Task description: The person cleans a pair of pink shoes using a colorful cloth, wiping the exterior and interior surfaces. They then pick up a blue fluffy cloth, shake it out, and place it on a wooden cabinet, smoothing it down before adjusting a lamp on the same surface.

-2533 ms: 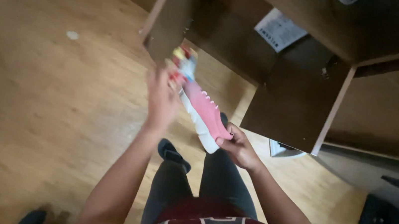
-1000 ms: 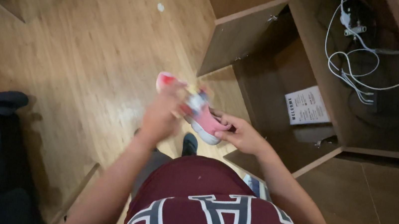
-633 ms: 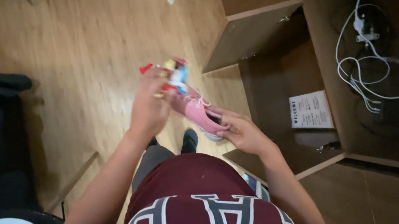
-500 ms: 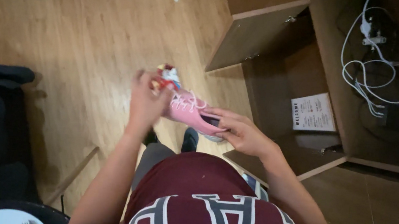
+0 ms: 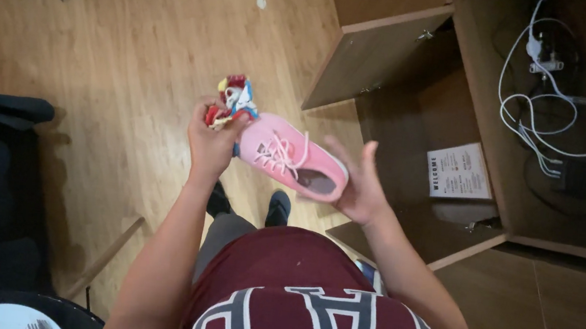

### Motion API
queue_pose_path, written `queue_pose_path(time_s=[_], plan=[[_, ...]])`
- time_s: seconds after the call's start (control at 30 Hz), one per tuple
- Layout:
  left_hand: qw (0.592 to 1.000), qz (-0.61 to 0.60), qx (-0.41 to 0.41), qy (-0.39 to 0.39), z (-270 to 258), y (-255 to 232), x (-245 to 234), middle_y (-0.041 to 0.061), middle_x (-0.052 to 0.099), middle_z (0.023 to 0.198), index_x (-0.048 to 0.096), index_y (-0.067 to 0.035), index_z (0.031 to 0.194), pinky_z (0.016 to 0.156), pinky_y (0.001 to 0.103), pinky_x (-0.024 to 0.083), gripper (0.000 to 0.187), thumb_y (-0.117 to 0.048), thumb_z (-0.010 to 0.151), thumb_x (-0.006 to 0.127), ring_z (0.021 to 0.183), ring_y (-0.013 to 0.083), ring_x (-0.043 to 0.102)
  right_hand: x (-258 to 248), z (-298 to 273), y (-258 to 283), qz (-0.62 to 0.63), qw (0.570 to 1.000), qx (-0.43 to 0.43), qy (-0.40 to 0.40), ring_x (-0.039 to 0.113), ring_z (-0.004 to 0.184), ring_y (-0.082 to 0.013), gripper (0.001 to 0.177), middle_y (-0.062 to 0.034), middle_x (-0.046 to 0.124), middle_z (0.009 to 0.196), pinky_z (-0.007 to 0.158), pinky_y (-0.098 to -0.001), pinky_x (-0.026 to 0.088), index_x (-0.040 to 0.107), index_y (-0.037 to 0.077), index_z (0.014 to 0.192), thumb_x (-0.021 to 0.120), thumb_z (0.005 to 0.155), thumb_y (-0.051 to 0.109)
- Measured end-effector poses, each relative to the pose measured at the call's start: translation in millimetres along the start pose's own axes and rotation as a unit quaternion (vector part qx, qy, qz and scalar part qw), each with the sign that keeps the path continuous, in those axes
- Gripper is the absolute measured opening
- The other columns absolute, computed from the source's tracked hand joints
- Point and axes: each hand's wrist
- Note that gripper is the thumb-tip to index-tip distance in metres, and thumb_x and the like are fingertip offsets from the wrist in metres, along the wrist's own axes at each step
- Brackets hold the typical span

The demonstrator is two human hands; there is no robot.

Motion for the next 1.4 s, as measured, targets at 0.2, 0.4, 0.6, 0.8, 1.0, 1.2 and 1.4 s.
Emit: queue_pose_path(time_s=[0.2,0.4,0.6,0.8,1.0,1.2,1.4], plan=[[0.971,0.106,0.213,-0.017,27,-8,16,0.006,0.071,0.099,0.066,-0.025,0.108,0.087,0.038,0.053,0.033,-0.027,0.087,0.091,0.092,0.0267,0.07,-69,40,-27,-0.034,0.998,0.051,0.032,0.066,0.113,-0.0484,0.073,-0.0335,0.063,0.131,0.09,-0.0666,0.055,0.061,-0.002,0.136,0.061,0.094,0.058],[0.891,0.197,0.314,0.263,-27,-35,55,0.031,0.034,0.158,0.069,-0.02,0.122,0.11,0.052,0.045,0.044,-0.014,0.081,0.08,0.135,0.0544,0.049,-85,77,-27,-0.11,0.983,-0.05,-0.137,0.068,0.095,-0.0371,0.077,-0.0216,0.063,0.122,0.073,-0.0621,0.059,0.053,-0.001,0.141,0.085,0.083,0.04],[0.787,0.168,0.521,0.284,-55,-16,79,0.011,0.068,0.132,0.067,-0.021,0.105,0.114,0.059,0.039,0.024,-0.036,0.089,0.074,0.131,0.038,0.06,-62,68,-10,-0.182,0.974,-0.079,-0.109,0.059,0.121,-0.0374,0.078,-0.0192,0.055,0.142,0.095,-0.0579,0.054,0.048,0.008,0.15,0.055,0.093,0.061],[0.892,0.222,0.367,0.146,22,-1,24,0.006,0.069,0.109,0.069,-0.022,0.117,0.106,0.044,0.045,0.025,-0.021,0.092,0.073,0.113,0.0299,0.064,-30,25,-4,-0.26,0.961,-0.083,-0.048,0.059,0.13,-0.0295,0.078,-0.0137,0.063,0.141,0.104,-0.0474,0.054,0.057,0.021,0.149,0.025,0.101,0.073],[0.935,0.231,0.262,-0.06,34,-33,-11,0.01,0.07,0.09,0.069,-0.017,0.109,0.078,0.041,0.051,0.009,-0.019,0.103,0.074,0.087,0.0323,0.07,-56,36,6,-0.231,0.967,-0.088,-0.07,0.068,0.112,-0.0286,0.079,-0.0129,0.069,0.127,0.088,-0.0447,0.061,0.06,0.022,0.147,0.02,0.101,0.072],[0.784,0.164,0.559,0.213,-28,-22,72,0.018,0.068,0.119,0.072,-0.019,0.119,0.108,0.057,0.048,0.032,-0.034,0.091,0.077,0.121,0.0444,0.062,-95,79,-11,-0.22,0.957,-0.107,-0.153,0.07,0.083,-0.0271,0.055,-0.0105,0.068,0.096,0.065,-0.0421,0.062,0.069,0.008,0.123,0.048,0.101,0.054],[0.816,0.182,0.482,0.263,7,-38,47,-0.002,0.073,0.099,0.075,-0.025,0.109,0.098,0.04,0.052,0.022,-0.042,0.098,0.065,0.103,0.0221,0.069,-50,22,9,-0.296,0.925,-0.19,-0.14,0.071,0.078,-0.0191,0.05,-0.0058,0.072,0.088,0.06,-0.0296,0.058,0.08,0.01,0.108,0.066,0.096,0.057]])
Point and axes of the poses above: each hand's wrist, its own z-axis towards the middle knuckle, its own x-axis out of the palm, y = z × x
